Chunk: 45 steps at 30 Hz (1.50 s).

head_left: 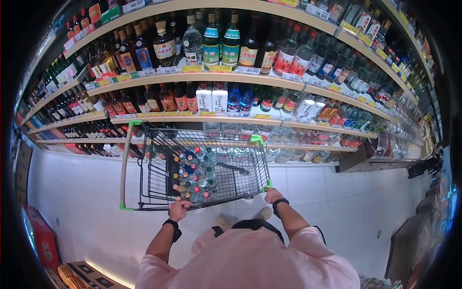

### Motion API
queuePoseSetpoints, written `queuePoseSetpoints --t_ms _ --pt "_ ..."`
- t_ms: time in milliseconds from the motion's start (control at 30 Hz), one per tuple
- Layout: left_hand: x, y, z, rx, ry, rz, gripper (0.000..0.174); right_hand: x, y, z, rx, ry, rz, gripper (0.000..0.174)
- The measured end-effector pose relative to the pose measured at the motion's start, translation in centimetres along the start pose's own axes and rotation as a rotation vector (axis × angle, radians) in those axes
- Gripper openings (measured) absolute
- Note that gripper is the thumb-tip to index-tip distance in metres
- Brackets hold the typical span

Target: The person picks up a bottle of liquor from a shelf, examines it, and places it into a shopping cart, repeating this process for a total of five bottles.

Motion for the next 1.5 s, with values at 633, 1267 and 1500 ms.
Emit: queuePoseSetpoints --t_ms 633,1267,1500 --pt "3.1 4.8 0.0 -0.102 0.319 -0.101 0.025 8.7 -0.7 1.2 0.147 -0.107 0.506 0.028" --pt "4.6 25.0 5.6 -0.114 0.532 -0.945 0.026 50.1 -1.9 0.0 0.771 0.627 0.972 0.014" --pt "3.7 30.4 4.2 -0.026 0.644 -1.033 0.033 59.8 -2.6 0.2 0.876 0.997 0.846 0.029"
Point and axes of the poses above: each hand's wrist, its own z-axis towards the middle knuckle, its own x-axis out of the back of the hand, y = z × x, the point moved 4 cm from there along z, towards the middle knuckle, and after that the axes turned 4 degrees about y, right-handed, at the moved point
